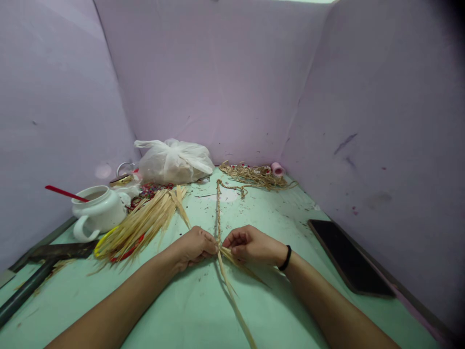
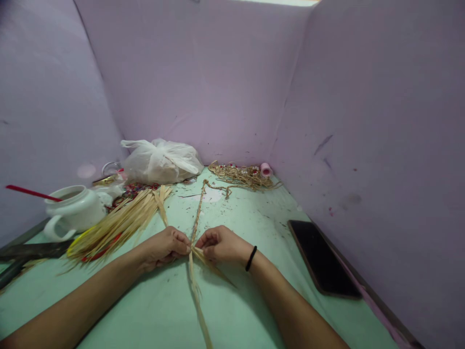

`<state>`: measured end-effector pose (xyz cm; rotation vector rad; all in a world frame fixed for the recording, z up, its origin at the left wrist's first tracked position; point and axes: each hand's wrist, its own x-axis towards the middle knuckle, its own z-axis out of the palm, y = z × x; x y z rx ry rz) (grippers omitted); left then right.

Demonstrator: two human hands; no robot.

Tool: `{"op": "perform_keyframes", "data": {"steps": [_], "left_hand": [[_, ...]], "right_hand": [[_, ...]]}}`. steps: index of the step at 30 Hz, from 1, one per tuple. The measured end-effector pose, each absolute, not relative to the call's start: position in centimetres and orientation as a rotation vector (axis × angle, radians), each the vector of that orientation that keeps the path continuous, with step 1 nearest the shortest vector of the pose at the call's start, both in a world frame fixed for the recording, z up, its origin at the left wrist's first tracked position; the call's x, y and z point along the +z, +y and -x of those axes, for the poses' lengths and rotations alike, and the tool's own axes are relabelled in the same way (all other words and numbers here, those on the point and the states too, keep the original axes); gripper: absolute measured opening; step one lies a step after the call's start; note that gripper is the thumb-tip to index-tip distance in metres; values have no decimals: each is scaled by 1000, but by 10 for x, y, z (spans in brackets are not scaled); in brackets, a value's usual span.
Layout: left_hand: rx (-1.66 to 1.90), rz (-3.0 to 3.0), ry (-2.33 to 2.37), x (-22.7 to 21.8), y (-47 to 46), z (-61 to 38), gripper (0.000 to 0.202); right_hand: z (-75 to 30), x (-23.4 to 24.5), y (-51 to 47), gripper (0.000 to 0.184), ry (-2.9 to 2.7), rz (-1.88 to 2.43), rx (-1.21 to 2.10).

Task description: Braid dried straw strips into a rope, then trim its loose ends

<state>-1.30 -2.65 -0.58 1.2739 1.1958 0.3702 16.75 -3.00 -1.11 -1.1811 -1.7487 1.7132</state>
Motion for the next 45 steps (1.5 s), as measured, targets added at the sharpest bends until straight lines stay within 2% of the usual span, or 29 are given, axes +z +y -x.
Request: {"op": "perform_keyframes", "data": {"steps": [9, 16, 28, 34, 40, 45], "left_hand": [[365, -1250, 1240, -3, -28, 11, 28], [383, -1250, 1226, -6, -26, 12, 17], [393, -1293, 1217, -6, -28, 11, 15], [390, -1345, 1302, -5, -30, 6, 9], [483, -1474, 1365, -9, -32, 1, 11], [515, -1421, 1293, 1, -31, 7, 8]], "right_hand": [[-160, -7, -35, 8, -1519, 1385, 1744], [-155, -16, -36, 10, -1431, 1458, 1703], [-148, -13, -40, 11, -1422, 1388, 1766], [-140, -17, -39, 17, -1525, 1487, 1579], [-136, -13, -36, 14, -1556, 1623, 1466], [-134, 14, -33, 11, -1589, 1581, 1682]]}}
